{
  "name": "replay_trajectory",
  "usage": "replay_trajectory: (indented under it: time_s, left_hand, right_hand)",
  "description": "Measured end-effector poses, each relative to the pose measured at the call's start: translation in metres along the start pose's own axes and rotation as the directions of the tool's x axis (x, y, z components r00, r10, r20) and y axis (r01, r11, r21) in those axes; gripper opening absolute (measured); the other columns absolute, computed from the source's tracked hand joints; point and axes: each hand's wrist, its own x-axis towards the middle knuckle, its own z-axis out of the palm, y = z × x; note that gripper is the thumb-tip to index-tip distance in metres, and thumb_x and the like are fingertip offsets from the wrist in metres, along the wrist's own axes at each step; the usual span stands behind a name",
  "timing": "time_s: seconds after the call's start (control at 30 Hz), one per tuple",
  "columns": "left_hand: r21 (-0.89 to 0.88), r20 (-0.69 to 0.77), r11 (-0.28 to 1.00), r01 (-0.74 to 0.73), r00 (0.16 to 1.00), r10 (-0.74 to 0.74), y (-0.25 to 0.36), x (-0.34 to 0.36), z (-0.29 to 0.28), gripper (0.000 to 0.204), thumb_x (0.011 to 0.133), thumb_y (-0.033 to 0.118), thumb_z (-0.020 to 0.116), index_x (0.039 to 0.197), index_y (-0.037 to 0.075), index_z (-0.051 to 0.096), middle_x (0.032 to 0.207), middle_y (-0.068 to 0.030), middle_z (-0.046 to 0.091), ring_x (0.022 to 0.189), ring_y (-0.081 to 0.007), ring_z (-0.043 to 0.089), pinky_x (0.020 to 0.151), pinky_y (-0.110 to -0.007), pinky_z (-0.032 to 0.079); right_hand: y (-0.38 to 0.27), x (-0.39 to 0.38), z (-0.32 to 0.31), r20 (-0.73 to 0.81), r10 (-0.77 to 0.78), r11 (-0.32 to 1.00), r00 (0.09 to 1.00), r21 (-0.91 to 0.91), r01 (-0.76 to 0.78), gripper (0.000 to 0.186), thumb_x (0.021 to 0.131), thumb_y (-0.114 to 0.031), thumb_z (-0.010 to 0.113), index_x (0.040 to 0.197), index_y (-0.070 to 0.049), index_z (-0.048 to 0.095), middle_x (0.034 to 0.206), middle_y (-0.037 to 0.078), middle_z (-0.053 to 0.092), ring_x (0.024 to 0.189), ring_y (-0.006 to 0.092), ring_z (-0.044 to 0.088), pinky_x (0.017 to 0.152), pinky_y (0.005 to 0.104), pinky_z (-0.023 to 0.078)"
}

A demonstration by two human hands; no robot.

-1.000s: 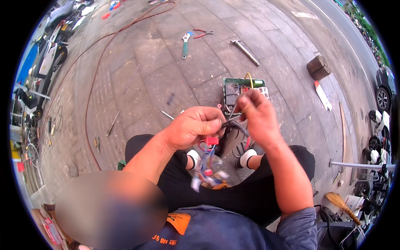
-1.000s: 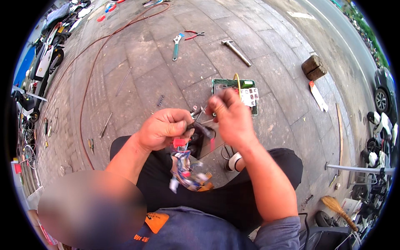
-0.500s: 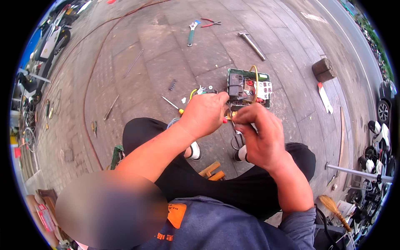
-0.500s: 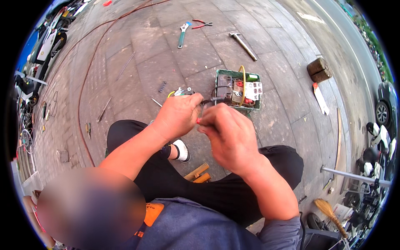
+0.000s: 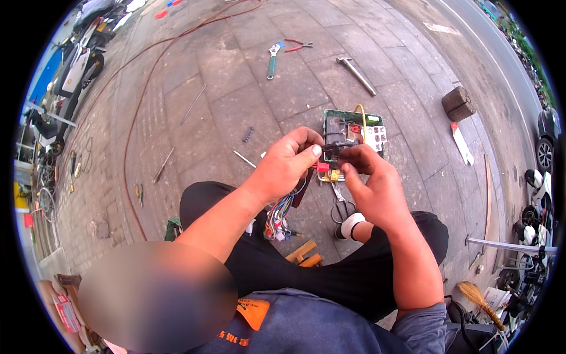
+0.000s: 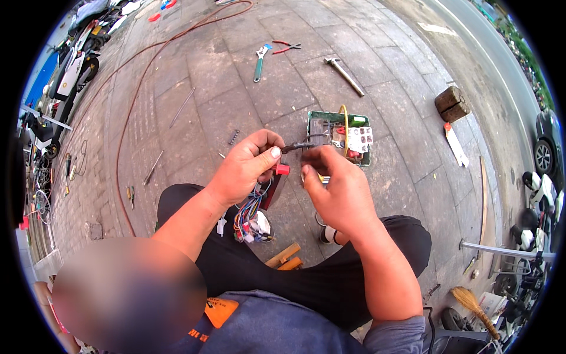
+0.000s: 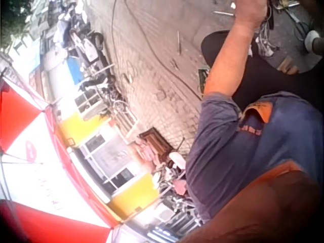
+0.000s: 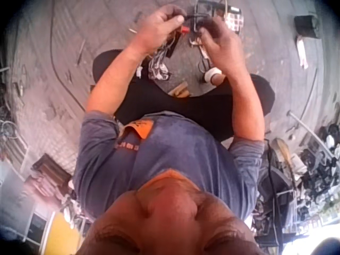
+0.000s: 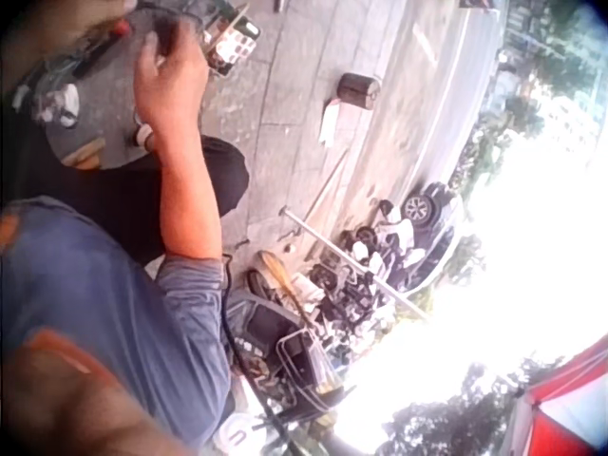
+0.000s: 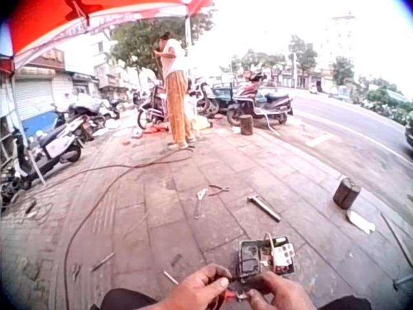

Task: The person removes a wiring harness from an electric scooter, sits on a stool, and uses pliers to strip and cut wires. They then twist the exposed wires together and wrap the connections with electrical tape.

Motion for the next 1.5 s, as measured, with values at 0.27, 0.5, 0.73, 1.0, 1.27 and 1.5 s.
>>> replay_trajectory:
  time_s: [0.27, 0.5, 0.73, 1.0, 1.27, 1.5]
  left_hand:
    - [-0.096, -0.048, 0.995, 0.042, 0.998, -0.046, 0.000, 0.001, -0.002, 0.020, 0.104, 0.017, 0.066, 0.117, 0.003, 0.062, 0.094, 0.0006, 0.059, 0.077, -0.0049, 0.052, 0.066, -0.022, 0.044]
    - [-0.337, -0.010, 0.937, 0.093, 0.995, -0.103, 0.006, -0.001, 0.000, 0.021, 0.102, 0.015, 0.067, 0.117, 0.001, 0.062, 0.093, -0.0008, 0.060, 0.076, -0.0082, 0.054, 0.067, -0.025, 0.045]
    - [-0.262, 0.021, 0.963, 0.070, 0.998, -0.067, -0.002, -0.003, 0.003, 0.019, 0.101, 0.014, 0.070, 0.116, 0.003, 0.063, 0.097, -0.0012, 0.062, 0.082, -0.0078, 0.057, 0.071, -0.025, 0.047]
    - [-0.147, -0.031, 0.988, -0.038, 0.999, 0.034, -0.009, -0.004, 0.006, 0.017, 0.100, 0.011, 0.071, 0.113, 0.003, 0.063, 0.103, -0.0026, 0.064, 0.085, -0.0079, 0.059, 0.074, -0.026, 0.049]
    - [-0.434, 0.155, 0.893, 0.119, 0.986, -0.056, 0.000, -0.005, -0.001, 0.018, 0.095, 0.005, 0.069, 0.113, 0.001, 0.067, 0.090, -0.0012, 0.062, 0.070, -0.0069, 0.049, 0.065, -0.023, 0.040]
    - [-0.369, 0.312, 0.899, 0.234, 0.943, -0.117, 0.015, -0.008, -0.003, 0.017, 0.099, 0.008, 0.064, 0.112, 0.000, 0.070, 0.081, 0.0007, 0.059, 0.064, -0.0044, 0.043, 0.061, -0.022, 0.037]
  right_hand:
    - [0.002, 0.009, 0.002, -0.111, -0.164, 0.876, 0.980, -0.474, 0.093, 0.030, 0.096, -0.026, 0.077, 0.098, 0.001, 0.064, 0.086, 0.013, 0.070, 0.075, 0.0242, 0.068, 0.069, 0.0391, 0.052]
    - [0.021, 0.010, 0.011, 0.085, 0.185, 0.845, 0.979, 0.495, -0.202, 0.023, 0.099, -0.009, 0.073, 0.086, -0.007, 0.053, 0.085, 0.001, 0.065, 0.081, 0.0108, 0.061, 0.068, 0.0292, 0.050]
    - [0.007, 0.016, 0.012, 0.025, 0.341, 0.662, 0.940, 0.704, -0.259, 0.025, 0.097, -0.002, 0.072, 0.112, -0.004, 0.051, 0.098, 0.004, 0.062, 0.095, 0.0140, 0.068, 0.082, 0.0300, 0.058]
    - [0.002, 0.011, 0.021, 0.260, 0.255, 0.767, 0.931, 0.532, -0.358, 0.023, 0.099, -0.016, 0.077, 0.110, -0.004, 0.061, 0.102, 0.001, 0.063, 0.088, 0.0074, 0.055, 0.080, 0.0271, 0.049]
    - [0.011, 0.013, 0.021, 0.061, 0.033, 0.941, 0.998, 0.334, -0.052, 0.008, 0.093, 0.001, 0.073, 0.096, -0.001, 0.066, 0.093, 0.005, 0.060, 0.088, 0.0170, 0.059, 0.080, 0.0327, 0.050]
    - [0.013, 0.023, 0.007, -0.067, -0.124, 0.988, 0.990, 0.086, 0.130, 0.009, 0.089, 0.002, 0.073, 0.094, -0.003, 0.068, 0.089, 0.007, 0.061, 0.090, 0.0210, 0.061, 0.082, 0.0338, 0.049]
